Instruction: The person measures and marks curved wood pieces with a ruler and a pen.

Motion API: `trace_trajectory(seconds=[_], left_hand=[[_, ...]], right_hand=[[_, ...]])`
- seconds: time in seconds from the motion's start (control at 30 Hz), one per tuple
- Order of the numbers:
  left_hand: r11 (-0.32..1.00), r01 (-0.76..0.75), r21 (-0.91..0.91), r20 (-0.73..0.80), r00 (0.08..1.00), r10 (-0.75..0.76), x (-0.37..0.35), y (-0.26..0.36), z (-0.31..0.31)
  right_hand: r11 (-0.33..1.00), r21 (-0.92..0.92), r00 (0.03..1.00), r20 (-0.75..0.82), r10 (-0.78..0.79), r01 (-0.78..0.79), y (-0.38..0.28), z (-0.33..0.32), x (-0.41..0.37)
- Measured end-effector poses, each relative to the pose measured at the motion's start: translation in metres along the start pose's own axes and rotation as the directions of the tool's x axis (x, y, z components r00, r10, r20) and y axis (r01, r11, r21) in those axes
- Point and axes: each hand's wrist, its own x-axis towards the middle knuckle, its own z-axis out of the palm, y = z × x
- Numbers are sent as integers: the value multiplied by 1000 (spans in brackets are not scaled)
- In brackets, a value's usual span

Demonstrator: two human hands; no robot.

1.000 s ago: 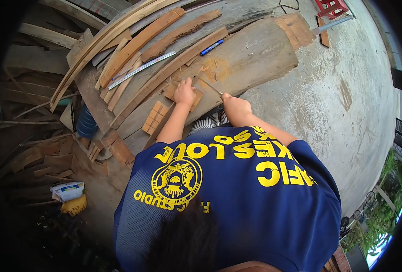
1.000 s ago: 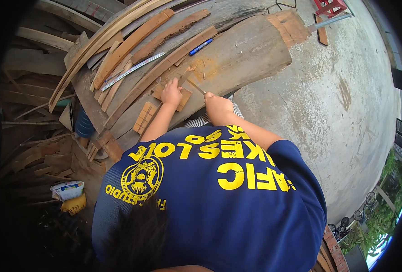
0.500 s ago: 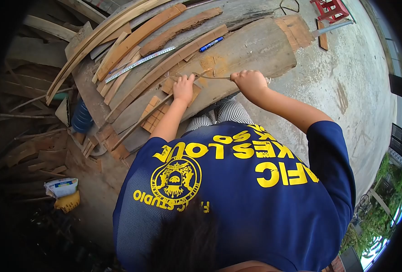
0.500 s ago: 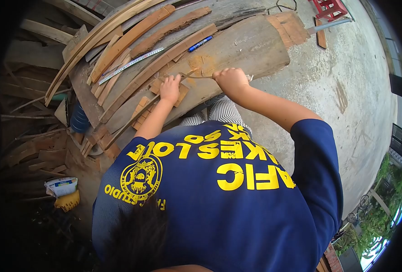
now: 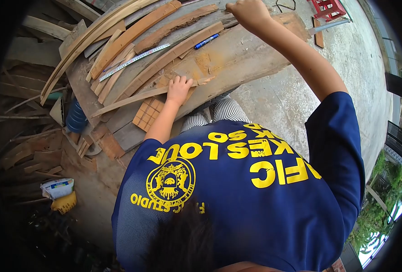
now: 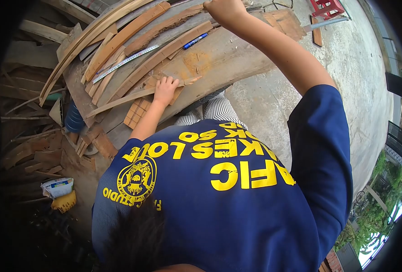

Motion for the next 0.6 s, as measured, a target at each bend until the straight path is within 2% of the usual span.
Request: trace_trajectory(seconds=[0.03,0.07,0.1,0.13,0.2,0.27,0.37,0.4,0.43,0.47,0.5,0.53,0.6], left_hand=[[1000,13,-7,54,998,-13,0,-3,-1],[1000,16,-5,55,998,-16,0,-4,-1],[998,62,16,51,997,-63,0,-4,0],[993,110,35,47,993,-112,0,-2,2],[987,156,-32,99,983,-152,-1,-1,-8],[974,207,-90,161,968,-191,-7,-3,-18],[963,225,-147,163,966,-201,-12,-3,-32],[951,213,-225,84,976,-199,-13,1,-42],[934,192,-303,4,980,-200,-14,4,-56],[933,191,-304,10,980,-197,-15,8,-72],[943,96,-319,-87,988,-130,-16,12,-93],[946,0,-326,-186,980,-64,-17,16,-108],[956,-48,-288,-224,974,-18,-19,20,-123]], right_hand=[[983,126,989,80,121,-130,-2,-21,-7],[984,128,990,79,118,-127,-8,-24,-18],[938,287,981,52,186,-193,-13,-21,-29],[865,440,967,39,253,-244,-18,-17,-42],[656,664,930,190,314,-358,-35,0,-69],[442,820,917,229,327,-363,-55,42,-101],[245,837,849,393,354,-490,-92,88,-152],[193,823,818,447,362,-535,-102,95,-166],[55,838,797,494,347,-543,-112,93,-177],[-86,833,775,542,325,-546,-122,89,-187],[-148,843,788,536,303,-517,-127,80,-192],[-302,797,754,598,274,-522,-134,66,-194],[-440,774,781,585,221,-455,-141,53,-193]])
